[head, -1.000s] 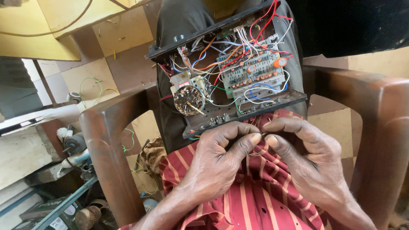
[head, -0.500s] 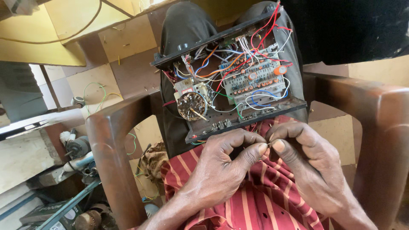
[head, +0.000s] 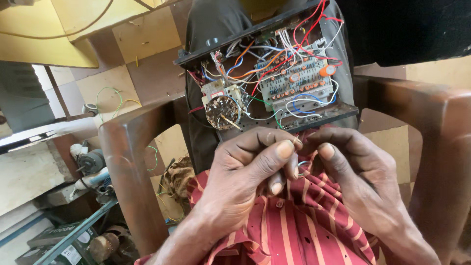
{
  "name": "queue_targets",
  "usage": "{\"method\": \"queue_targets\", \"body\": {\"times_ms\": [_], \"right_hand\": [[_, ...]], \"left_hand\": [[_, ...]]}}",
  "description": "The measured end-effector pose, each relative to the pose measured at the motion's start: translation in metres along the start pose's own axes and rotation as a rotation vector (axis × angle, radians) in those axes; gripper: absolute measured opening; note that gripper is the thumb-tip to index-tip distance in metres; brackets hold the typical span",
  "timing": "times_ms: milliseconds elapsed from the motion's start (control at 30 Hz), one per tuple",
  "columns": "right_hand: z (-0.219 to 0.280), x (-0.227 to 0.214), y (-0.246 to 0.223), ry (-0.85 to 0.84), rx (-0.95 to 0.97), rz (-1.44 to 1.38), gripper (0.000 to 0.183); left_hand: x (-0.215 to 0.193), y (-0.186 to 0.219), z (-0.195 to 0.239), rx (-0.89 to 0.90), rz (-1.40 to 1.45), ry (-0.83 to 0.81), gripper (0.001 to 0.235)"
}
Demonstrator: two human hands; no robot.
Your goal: The person sits with an open electronics device on their lap and uses a soldering iron to heat and reflow solder on various connection points on the circuit board. They repeatedly dip the iron into a small container on the table and manipulate wires while soldering.
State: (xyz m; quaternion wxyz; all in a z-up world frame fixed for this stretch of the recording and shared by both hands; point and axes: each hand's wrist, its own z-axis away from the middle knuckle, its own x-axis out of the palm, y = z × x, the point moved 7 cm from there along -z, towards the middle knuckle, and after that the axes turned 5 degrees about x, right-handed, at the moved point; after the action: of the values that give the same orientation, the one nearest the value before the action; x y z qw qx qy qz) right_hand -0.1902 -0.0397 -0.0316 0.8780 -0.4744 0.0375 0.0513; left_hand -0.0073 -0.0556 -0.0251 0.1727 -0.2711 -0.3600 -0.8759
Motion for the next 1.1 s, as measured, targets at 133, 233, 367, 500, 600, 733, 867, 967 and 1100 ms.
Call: {"method": "queue_targets", "body": {"times_ms": [133, 233, 367, 500, 600, 733, 867, 967, 1100], "right_hand": [[-0.003, -0.010, 0.011, 0.135, 0.105, 0.123, 0.025], [-0.010, -0.002, 0.024, -0.045, 0.237, -0.116, 0.028], [0.000, 0.021, 0.047, -0.277, 0.532, -0.325, 0.041], [0.004, 0.045, 0.043, -0.482, 0.515, -0.712, 0.043], [0.002, 0.042, 0.046, -0.425, 0.526, -0.804, 0.032], [-0.002, 0.025, 0.046, -0.264, 0.477, -0.891, 0.023], [-0.003, 0.004, 0.043, -0.052, 0.332, -0.711, 0.024], [0.002, -0.006, 0.036, 0.025, 0.253, -0.511, 0.019], [0.005, -0.013, 0.025, 0.063, 0.142, -0.253, 0.020]], "left_hand": [[0.000, 0.020, 0.010, 0.032, 0.063, -0.007, 0.022], [0.001, 0.027, 0.012, 0.062, 0.079, -0.026, 0.023], [0.002, 0.025, 0.011, 0.052, 0.094, -0.026, 0.022], [0.007, 0.021, 0.014, 0.053, 0.088, -0.066, 0.022], [0.008, 0.014, 0.016, 0.041, 0.079, -0.083, 0.021], [-0.006, 0.012, 0.020, 0.041, 0.044, -0.016, 0.022], [-0.023, 0.020, 0.020, 0.086, -0.211, 0.055, 0.026], [-0.027, 0.011, 0.019, -0.013, -0.564, 0.074, 0.019], [-0.010, 0.031, 0.022, 0.273, -1.053, 0.121, 0.015]]}}
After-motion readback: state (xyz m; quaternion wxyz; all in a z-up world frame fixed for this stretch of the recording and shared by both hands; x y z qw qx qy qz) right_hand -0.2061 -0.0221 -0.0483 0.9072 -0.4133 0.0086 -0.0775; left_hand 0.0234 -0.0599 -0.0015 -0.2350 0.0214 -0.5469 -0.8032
